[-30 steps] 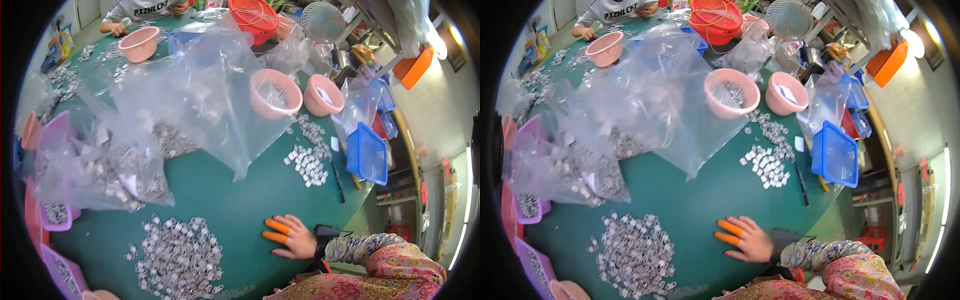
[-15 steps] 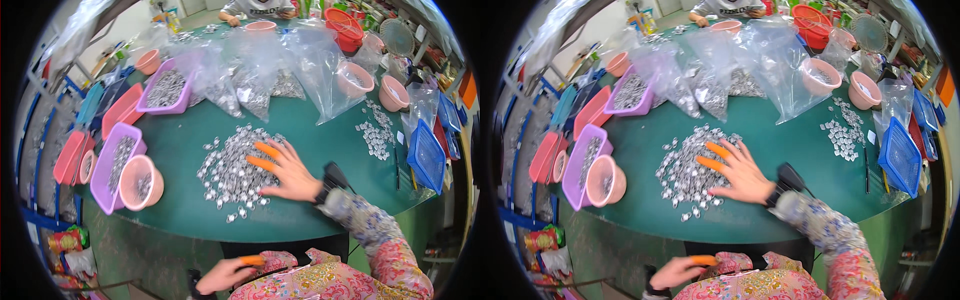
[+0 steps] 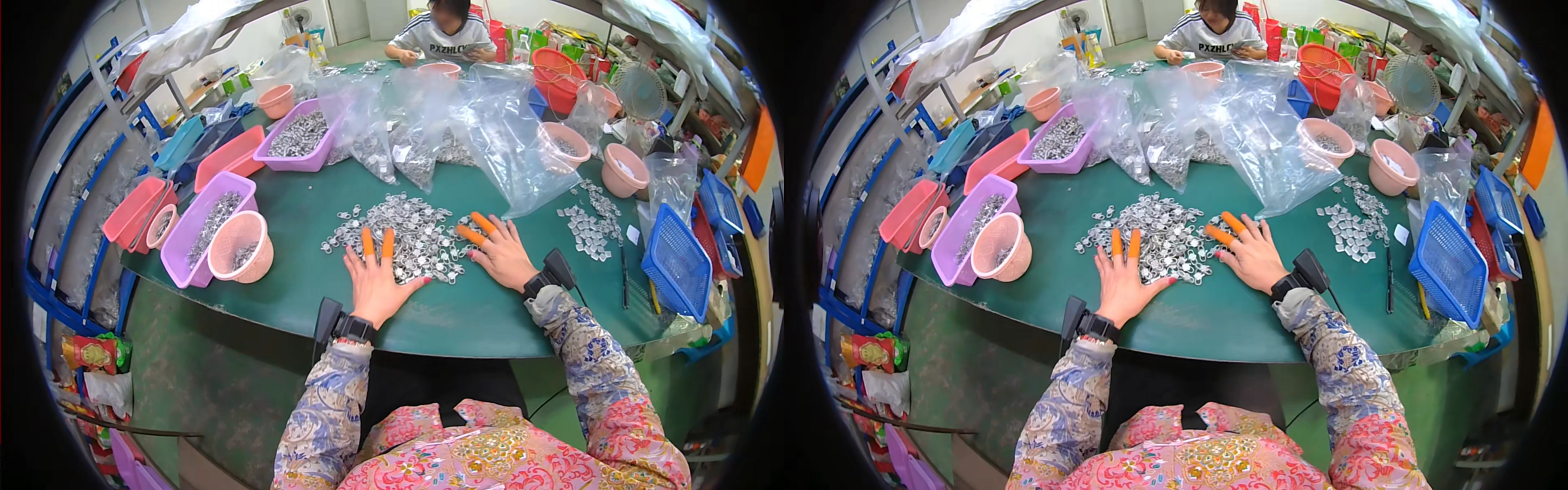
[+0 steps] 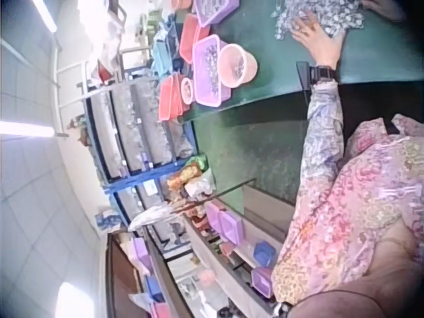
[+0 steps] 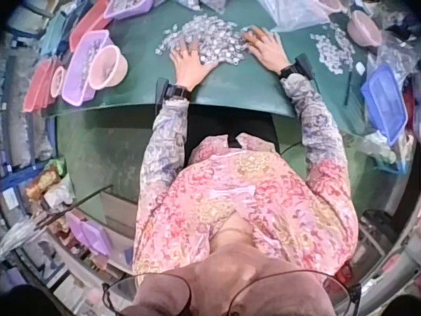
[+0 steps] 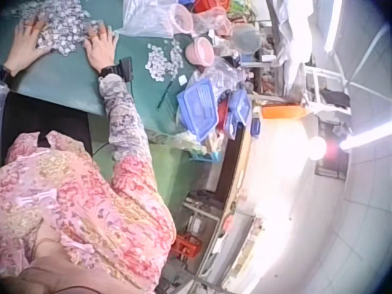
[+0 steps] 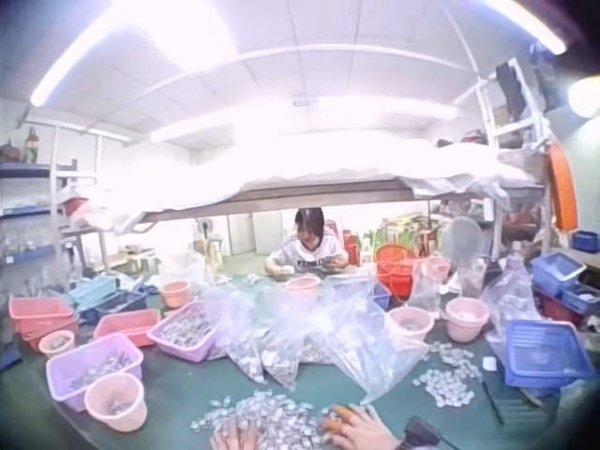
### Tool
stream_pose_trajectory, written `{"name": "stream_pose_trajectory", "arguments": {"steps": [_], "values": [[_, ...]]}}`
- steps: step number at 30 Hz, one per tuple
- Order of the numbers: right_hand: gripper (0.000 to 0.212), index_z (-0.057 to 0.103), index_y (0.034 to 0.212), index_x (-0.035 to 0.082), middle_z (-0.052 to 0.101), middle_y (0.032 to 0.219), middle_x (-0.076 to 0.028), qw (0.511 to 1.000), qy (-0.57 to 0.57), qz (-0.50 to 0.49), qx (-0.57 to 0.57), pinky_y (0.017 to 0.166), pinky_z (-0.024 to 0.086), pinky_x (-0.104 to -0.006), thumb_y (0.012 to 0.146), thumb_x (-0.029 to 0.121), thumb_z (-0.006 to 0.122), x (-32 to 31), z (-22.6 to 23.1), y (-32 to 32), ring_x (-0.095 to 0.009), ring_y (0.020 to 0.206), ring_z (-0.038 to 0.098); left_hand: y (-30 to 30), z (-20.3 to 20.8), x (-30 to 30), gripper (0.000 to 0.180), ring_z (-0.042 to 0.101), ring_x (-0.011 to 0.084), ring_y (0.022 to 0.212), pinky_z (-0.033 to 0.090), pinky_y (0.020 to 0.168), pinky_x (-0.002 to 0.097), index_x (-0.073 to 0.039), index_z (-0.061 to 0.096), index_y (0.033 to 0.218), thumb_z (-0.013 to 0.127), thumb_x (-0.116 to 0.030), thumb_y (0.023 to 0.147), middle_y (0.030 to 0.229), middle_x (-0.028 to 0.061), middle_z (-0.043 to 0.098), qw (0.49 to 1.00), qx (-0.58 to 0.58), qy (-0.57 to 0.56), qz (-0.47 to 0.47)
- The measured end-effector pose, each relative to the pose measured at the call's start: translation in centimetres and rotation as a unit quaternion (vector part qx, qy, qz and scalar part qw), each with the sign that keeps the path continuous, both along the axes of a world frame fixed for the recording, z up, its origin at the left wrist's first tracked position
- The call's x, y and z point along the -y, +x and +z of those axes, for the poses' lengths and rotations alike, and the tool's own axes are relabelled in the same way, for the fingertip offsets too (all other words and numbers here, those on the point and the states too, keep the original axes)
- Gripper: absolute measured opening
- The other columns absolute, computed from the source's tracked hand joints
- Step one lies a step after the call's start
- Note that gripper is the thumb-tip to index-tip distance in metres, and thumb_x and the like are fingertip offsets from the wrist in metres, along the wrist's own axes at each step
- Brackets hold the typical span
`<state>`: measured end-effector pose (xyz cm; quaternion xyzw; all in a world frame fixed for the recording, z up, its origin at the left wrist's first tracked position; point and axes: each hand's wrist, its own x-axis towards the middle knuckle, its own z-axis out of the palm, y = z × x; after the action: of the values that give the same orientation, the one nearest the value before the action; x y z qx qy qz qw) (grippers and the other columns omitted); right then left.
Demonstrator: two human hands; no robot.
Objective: Sorting small metal components from containers and assembling them into pairs or sets.
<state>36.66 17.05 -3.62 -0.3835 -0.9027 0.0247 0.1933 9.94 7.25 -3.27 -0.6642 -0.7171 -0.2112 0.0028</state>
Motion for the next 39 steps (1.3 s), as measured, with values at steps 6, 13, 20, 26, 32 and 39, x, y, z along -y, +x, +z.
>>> {"name": "stream_pose_trajectory", "arguments": {"steps": [6, 13, 20, 26, 32, 39], "values": [[0.053, 0.042, 0.153, 0.028, 0.041, 0.156, -0.012, 0.999, -0.019, -0.028, -0.011, 0.118, 0.017, -0.0654, 0.103, 0.042, 0.051, -2.2, -0.1, -1.4, -0.040, 0.146, 0.032, 1.0, -0.5, -5.6, 0.110, 0.013, 0.0636, 0.143, 0.011, 0.118, 0.0675, -0.011, 0.029, 0.158, 0.071, -0.071, 0.077, 0.162, 0.0268, 0.024, 0.998, -0.011, 0.020, -0.050], [0.060, 0.049, 0.148, 0.018, 0.044, 0.153, -0.012, 0.990, -0.034, 0.009, -0.134, 0.121, 0.021, -0.0573, 0.094, 0.039, 0.067, 0.8, 1.9, 0.9, -0.040, 0.146, 0.033, -2.1, -0.8, -3.7, 0.079, 0.018, 0.0513, 0.148, 0.010, 0.120, 0.0626, -0.008, 0.039, 0.152, 0.071, -0.047, 0.090, 0.161, 0.0210, 0.028, 0.988, 0.083, 0.059, -0.112], [0.079, 0.040, 0.152, 0.008, 0.040, 0.152, -0.024, 0.994, -0.046, -0.088, -0.055, 0.121, 0.019, -0.0566, 0.091, 0.052, 0.066, 2.2, 0.6, 3.6, -0.042, 0.147, 0.029, -9.5, 0.3, 1.3, 0.091, 0.015, 0.0483, 0.151, 0.006, 0.117, 0.0686, -0.002, 0.027, 0.157, 0.065, -0.053, 0.092, 0.161, 0.0320, 0.021, 0.994, 0.030, -0.053, 0.093], [0.070, 0.040, 0.151, 0.005, 0.042, 0.151, -0.024, 0.998, -0.042, -0.020, -0.048, 0.121, 0.023, -0.0539, 0.095, 0.041, 0.064, 3.7, 0.9, -0.5, -0.043, 0.147, 0.030, -2.5, -0.8, -2.4, 0.083, 0.020, 0.0494, 0.148, 0.012, 0.119, 0.0642, -0.004, 0.028, 0.157, 0.056, -0.053, 0.097, 0.158, 0.0331, 0.025, 0.995, -0.068, -0.023, -0.066], [0.049, 0.062, 0.133, 0.009, 0.061, 0.135, -0.014, 0.955, -0.058, -0.068, -0.281, 0.109, 0.039, -0.0486, 0.087, 0.019, 0.075, 7.3, 5.5, 2.4, -0.039, 0.125, 0.053, -4.9, 2.1, 0.6, 0.057, 0.043, 0.0442, 0.138, 0.034, 0.114, 0.0488, -0.003, 0.055, 0.140, 0.074, -0.024, 0.090, 0.148, 0.0278, 0.046, 0.982, 0.109, 0.117, -0.096], [0.029, 0.074, 0.099, 0.008, 0.062, 0.085, -0.007, 0.981, 0.095, -0.019, -0.169, 0.075, 0.044, -0.0357, 0.070, 0.004, 0.075, 20.7, 27.3, 3.0, -0.025, 0.083, 0.058, -5.6, 19.1, 14.9, 0.029, 0.062, 0.0315, 0.098, 0.046, 0.098, 0.0469, 0.000, 0.067, 0.103, 0.056, -0.026, 0.097, 0.086, 0.0130, 0.068, 0.896, 0.240, 0.264, -0.266]]}}
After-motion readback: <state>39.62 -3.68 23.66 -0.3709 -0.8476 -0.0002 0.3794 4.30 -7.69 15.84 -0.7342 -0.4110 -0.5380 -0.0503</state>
